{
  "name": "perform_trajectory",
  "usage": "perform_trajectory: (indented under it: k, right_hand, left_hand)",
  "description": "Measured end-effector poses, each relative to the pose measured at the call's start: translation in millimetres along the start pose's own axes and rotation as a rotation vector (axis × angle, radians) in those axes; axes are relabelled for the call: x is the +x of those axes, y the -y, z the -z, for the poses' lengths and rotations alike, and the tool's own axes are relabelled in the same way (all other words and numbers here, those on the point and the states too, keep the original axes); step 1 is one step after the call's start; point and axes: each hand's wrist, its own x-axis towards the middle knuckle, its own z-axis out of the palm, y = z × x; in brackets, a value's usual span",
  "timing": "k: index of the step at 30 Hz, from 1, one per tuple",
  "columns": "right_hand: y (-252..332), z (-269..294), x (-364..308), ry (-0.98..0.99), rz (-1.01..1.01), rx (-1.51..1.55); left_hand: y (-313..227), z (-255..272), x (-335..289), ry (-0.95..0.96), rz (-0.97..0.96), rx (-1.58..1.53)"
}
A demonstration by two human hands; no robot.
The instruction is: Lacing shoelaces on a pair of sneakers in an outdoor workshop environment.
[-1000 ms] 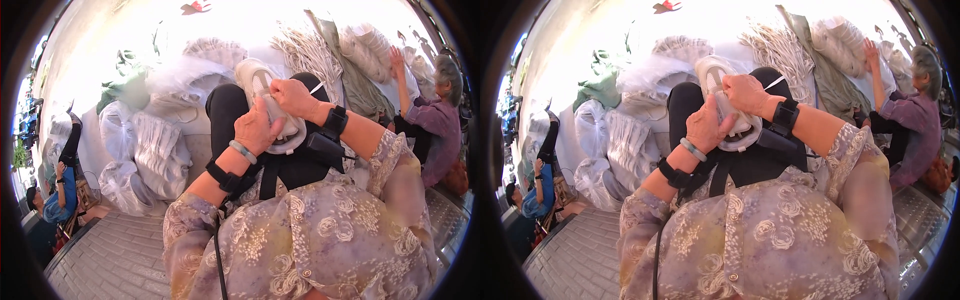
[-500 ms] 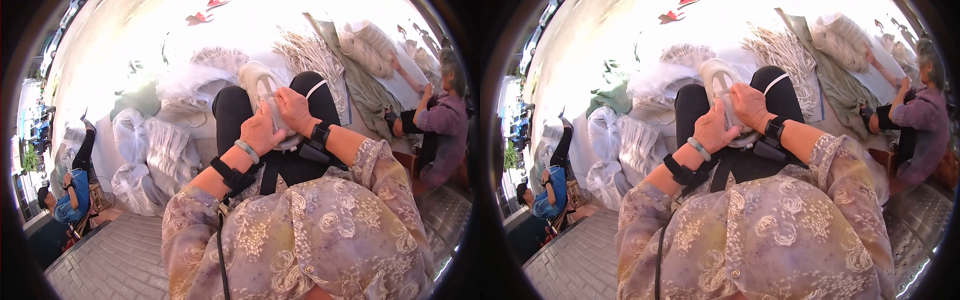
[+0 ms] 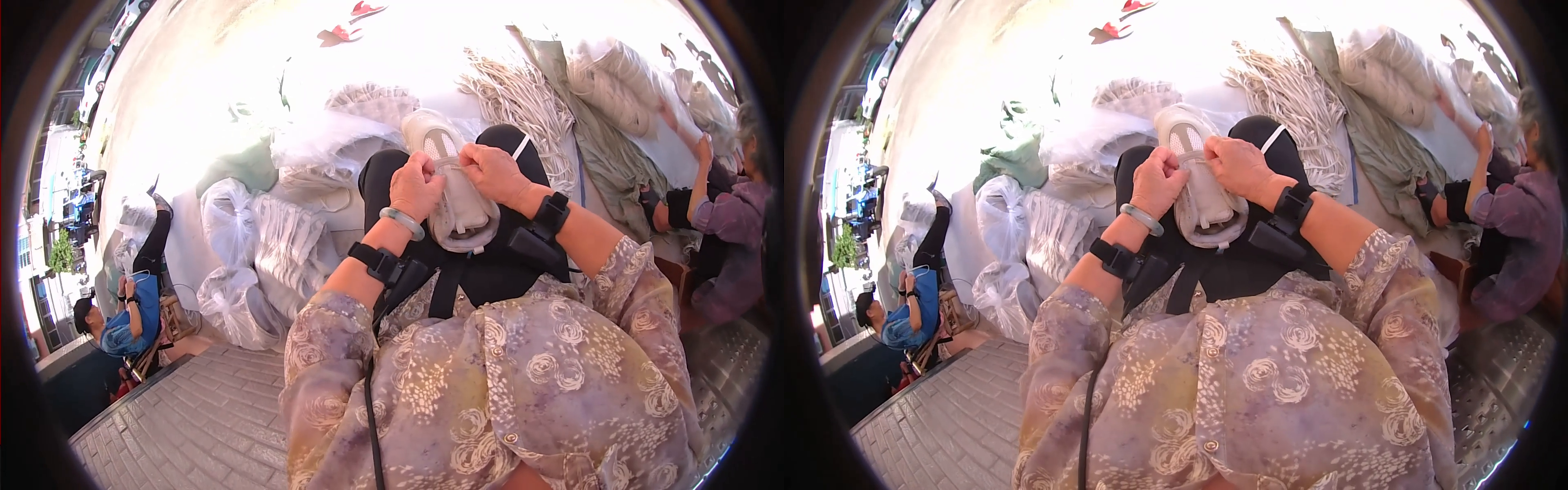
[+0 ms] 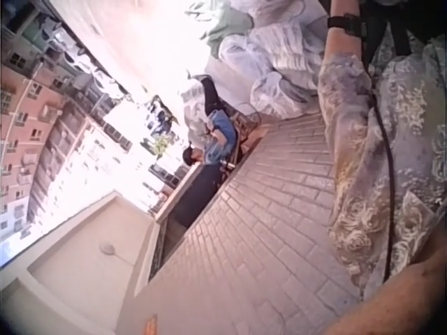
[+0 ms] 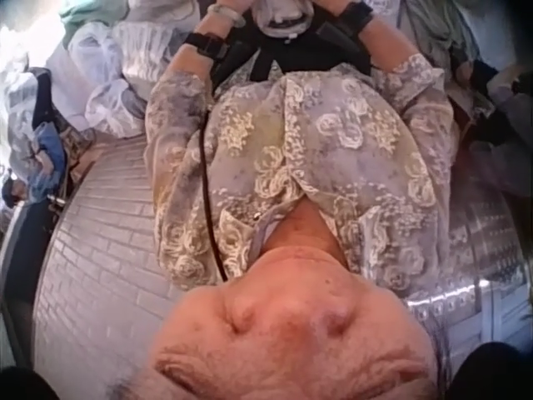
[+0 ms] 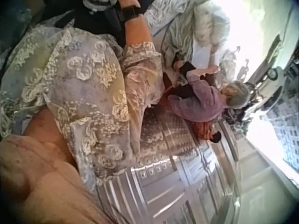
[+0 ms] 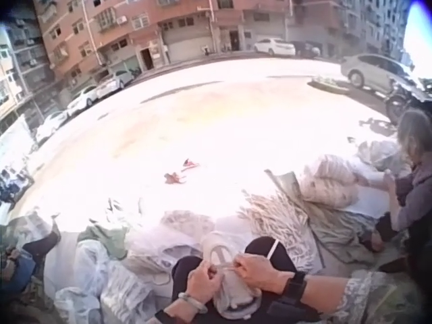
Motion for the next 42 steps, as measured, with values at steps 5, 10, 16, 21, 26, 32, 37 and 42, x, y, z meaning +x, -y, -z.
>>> perform_trajectory:
  k: [5, 10, 16, 21, 26, 32, 37, 42]
  right_hand:
    - [-1, -11, 4, -0.058, -0.005, -0.082]
    - [7, -19, 5, -0.117, 0.014, -0.110]
    - [13, -25, 4, -0.114, 0.104, -0.197]
    - [13, -23, 12, -0.103, 0.143, -0.156]
    - [11, -14, 20, 0.106, 0.086, -0.108]
    - [9, -12, 25, 0.120, 0.189, -0.118]
    - [3, -9, 23, 0.122, 0.192, -0.039]
    - [6, 17, 19, 0.167, 0.144, 0.025]
  left_hand:
    - [8, 1, -1, 0.017, -0.078, -0.071]
    - [9, 3, -3, 0.023, -0.097, -0.150]
    - [10, 0, -10, -0.030, -0.167, -0.113]
    - [7, -4, -17, -0.167, -0.334, 0.037]
    - [-4, -2, -23, -0.143, -0.327, 0.195]
    - [-11, 4, -5, -0.084, -0.280, 0.271]
    - [-19, 5, 5, 0.066, -0.177, 0.484]
    - [-25, 18, 10, 0.166, -0.175, 0.521]
